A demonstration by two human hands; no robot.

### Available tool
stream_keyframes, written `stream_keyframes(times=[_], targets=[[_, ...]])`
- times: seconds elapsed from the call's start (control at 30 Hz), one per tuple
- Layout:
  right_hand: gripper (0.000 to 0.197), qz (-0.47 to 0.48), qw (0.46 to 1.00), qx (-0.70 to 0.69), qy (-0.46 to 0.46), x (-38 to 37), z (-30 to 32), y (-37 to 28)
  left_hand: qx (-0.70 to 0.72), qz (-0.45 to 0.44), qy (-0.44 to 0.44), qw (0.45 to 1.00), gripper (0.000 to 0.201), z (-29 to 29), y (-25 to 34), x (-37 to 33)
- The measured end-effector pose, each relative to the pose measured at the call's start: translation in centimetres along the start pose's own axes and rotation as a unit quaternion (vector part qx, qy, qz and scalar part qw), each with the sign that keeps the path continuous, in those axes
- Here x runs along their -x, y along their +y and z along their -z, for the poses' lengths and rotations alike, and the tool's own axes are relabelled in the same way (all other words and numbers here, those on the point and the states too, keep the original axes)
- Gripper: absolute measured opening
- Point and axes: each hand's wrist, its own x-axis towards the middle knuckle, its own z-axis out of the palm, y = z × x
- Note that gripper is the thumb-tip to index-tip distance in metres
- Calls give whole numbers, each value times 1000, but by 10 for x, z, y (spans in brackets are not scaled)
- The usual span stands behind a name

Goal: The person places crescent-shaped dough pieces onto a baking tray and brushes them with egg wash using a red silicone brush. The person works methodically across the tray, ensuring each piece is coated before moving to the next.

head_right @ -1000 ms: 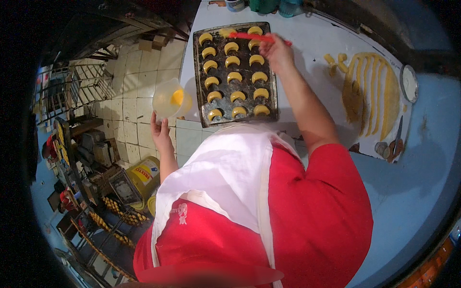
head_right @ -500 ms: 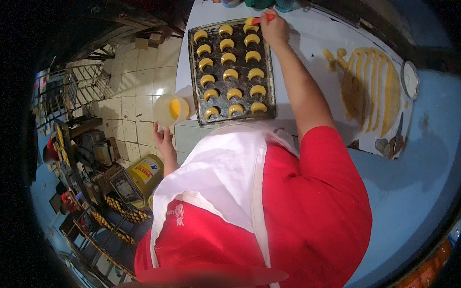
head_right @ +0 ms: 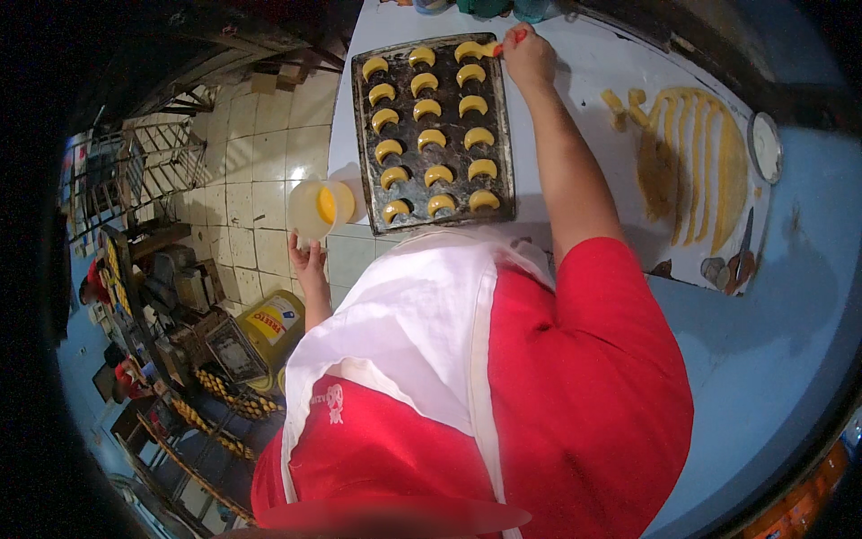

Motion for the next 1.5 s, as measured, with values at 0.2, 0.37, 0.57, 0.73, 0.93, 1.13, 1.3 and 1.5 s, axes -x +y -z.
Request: stream_keyframes(times=[0.2, 0.37, 0.57, 0.73, 0.93, 1.13, 1.3, 1.5], targets=[[25, 61, 987, -23, -149, 29, 23, -11, 2, 9, -13, 1000, 67, 3, -2, -1], [28, 5, 996, 33, -80, 38, 31, -28, 4, 8, -15, 1000, 66, 2, -1, -1], [26, 47, 994, 32, -95, 38, 28, -29, 17, 0, -21, 1000, 68, 6, -3, -3], [27, 66, 996, 11, -67, 32, 26, -17, 9, 1, -15, 1000, 68, 7, -8, -4], [25, 6, 998, 9, -66, 49, 39, -14, -5, 17, -8, 1000, 66, 11, -11, -6], [26, 31, 985, -39, -163, 81, 56, -20, 12, 0, 2, 1000, 68, 10, -17, -8], [26, 13, 991, -72, -108, 89, 60, -27, 14, -11, -34, 999, 67, 11, -14, -9], [26, 56, 988, 15, -145, 94, 62, -38, 15, -11, -25, 1000, 66, 12, -14, -8]])
